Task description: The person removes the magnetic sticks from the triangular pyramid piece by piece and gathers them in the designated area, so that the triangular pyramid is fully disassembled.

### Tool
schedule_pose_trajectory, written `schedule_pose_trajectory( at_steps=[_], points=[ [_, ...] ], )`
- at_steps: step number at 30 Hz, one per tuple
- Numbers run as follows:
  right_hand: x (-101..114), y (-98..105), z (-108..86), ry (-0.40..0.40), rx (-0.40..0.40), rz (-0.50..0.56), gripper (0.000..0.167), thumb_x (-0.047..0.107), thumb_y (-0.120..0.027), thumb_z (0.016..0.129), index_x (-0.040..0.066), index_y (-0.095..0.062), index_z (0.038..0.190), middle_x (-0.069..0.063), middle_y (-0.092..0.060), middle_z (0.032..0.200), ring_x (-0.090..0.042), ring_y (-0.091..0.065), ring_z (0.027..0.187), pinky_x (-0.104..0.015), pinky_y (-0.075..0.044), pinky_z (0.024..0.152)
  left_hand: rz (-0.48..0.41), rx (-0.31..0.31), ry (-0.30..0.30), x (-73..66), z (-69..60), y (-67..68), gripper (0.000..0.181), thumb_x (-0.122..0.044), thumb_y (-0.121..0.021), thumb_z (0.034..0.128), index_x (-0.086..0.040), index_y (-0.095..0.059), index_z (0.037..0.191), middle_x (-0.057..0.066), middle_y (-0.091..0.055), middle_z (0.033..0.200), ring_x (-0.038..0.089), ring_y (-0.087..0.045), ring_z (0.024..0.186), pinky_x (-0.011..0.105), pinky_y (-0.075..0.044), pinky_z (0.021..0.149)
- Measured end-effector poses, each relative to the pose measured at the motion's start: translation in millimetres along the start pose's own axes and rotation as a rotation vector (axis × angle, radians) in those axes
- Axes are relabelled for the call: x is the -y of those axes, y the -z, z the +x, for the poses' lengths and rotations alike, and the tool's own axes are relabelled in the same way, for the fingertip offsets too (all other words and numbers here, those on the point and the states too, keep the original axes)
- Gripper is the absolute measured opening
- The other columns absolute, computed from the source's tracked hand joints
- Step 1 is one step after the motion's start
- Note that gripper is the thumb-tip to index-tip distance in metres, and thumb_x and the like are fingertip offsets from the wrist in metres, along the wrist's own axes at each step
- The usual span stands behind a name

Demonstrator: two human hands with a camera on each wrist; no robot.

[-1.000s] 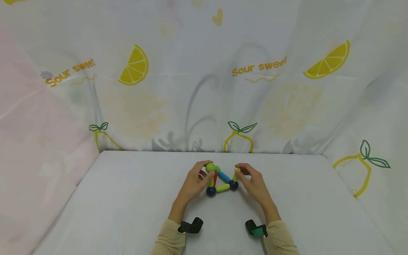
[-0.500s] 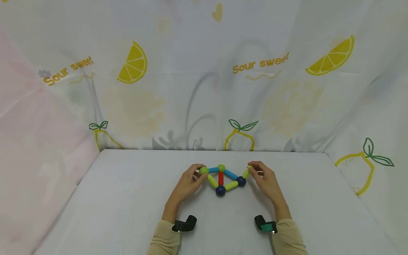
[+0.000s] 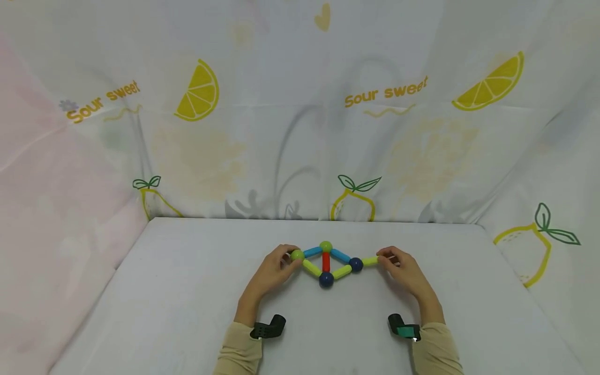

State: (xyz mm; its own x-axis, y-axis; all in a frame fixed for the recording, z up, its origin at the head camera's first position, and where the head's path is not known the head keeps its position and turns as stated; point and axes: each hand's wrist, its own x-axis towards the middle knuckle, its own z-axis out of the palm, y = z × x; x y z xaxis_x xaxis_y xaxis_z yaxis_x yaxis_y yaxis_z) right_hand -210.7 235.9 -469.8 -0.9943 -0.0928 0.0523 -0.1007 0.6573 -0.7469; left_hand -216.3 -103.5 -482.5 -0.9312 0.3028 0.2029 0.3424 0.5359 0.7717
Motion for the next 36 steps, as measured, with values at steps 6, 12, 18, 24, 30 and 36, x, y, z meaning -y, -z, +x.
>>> schedule_pose_trajectory(
  at_steps=[6,12,18,24,30,36],
  points=[
    [-2,4,0.5,-0.036,0.103,-0.050,0.025,0.025,-0.055,0.096,0.005,-0.062,0.108,-0.010,-0.064,0.102,-0.015,-0.054,0.085,-0.025,-0.043,0.071,0.059,0.004,-0.039,4.3,-0.2,-1.1,0.028,-0.017,-0.065,0.0885,-0.006,-0.062,0.114,0.004,-0.063,0.102,0.015,-0.056,0.092,0.035,-0.047,0.086],
    [4,12,-4.0,-0.076,0.182,-0.089,0.019,0.019,-0.056,0.094,0.004,-0.063,0.104,-0.008,-0.064,0.098,-0.016,-0.054,0.086,-0.028,-0.043,0.072,0.141,0.008,-0.027,5.5,-1.8,-9.1,0.027,-0.018,-0.066,0.0873,-0.013,-0.063,0.114,-0.001,-0.063,0.101,0.013,-0.053,0.091,0.034,-0.041,0.082],
    [10,12,-4.3,-0.003,0.102,-0.089,0.020,0.019,-0.052,0.097,0.004,-0.061,0.108,-0.009,-0.063,0.102,-0.021,-0.056,0.093,-0.031,-0.045,0.075,0.177,0.025,-0.082,-0.3,-3.4,-19.6,0.027,-0.022,-0.067,0.0857,-0.017,-0.063,0.112,-0.003,-0.063,0.100,0.012,-0.050,0.087,0.032,-0.035,0.076],
    [30,-14,1.7,0.237,-0.027,-0.076,0.012,0.011,-0.056,0.095,0.007,-0.061,0.104,-0.004,-0.062,0.101,-0.019,-0.056,0.094,-0.041,-0.046,0.083,0.198,0.033,-0.135,-9.4,-3.5,-36.6,0.028,-0.030,-0.067,0.0868,-0.018,-0.062,0.112,-0.005,-0.062,0.097,0.010,-0.049,0.084,0.029,-0.034,0.076],
    [52,-44,3.2,0.428,0.094,-0.061,0.013,0.012,-0.060,0.092,0.012,-0.061,0.106,0.004,-0.060,0.102,-0.010,-0.056,0.092,-0.032,-0.049,0.082,0.198,0.037,-0.180,-19.6,-3.7,-49.9,0.029,-0.035,-0.065,0.0879,-0.021,-0.062,0.113,-0.008,-0.062,0.095,0.007,-0.048,0.082,0.025,-0.033,0.074],
    [61,-62,0.5,0.491,0.091,-0.119,0.013,0.010,-0.064,0.089,0.016,-0.063,0.100,0.007,-0.061,0.098,-0.009,-0.054,0.089,-0.029,-0.044,0.078,0.174,0.021,-0.188,-21.0,-4.5,-51.3,0.029,-0.035,-0.067,0.0859,-0.022,-0.063,0.112,-0.010,-0.065,0.100,0.006,-0.053,0.085,0.026,-0.035,0.077]
  ],
)
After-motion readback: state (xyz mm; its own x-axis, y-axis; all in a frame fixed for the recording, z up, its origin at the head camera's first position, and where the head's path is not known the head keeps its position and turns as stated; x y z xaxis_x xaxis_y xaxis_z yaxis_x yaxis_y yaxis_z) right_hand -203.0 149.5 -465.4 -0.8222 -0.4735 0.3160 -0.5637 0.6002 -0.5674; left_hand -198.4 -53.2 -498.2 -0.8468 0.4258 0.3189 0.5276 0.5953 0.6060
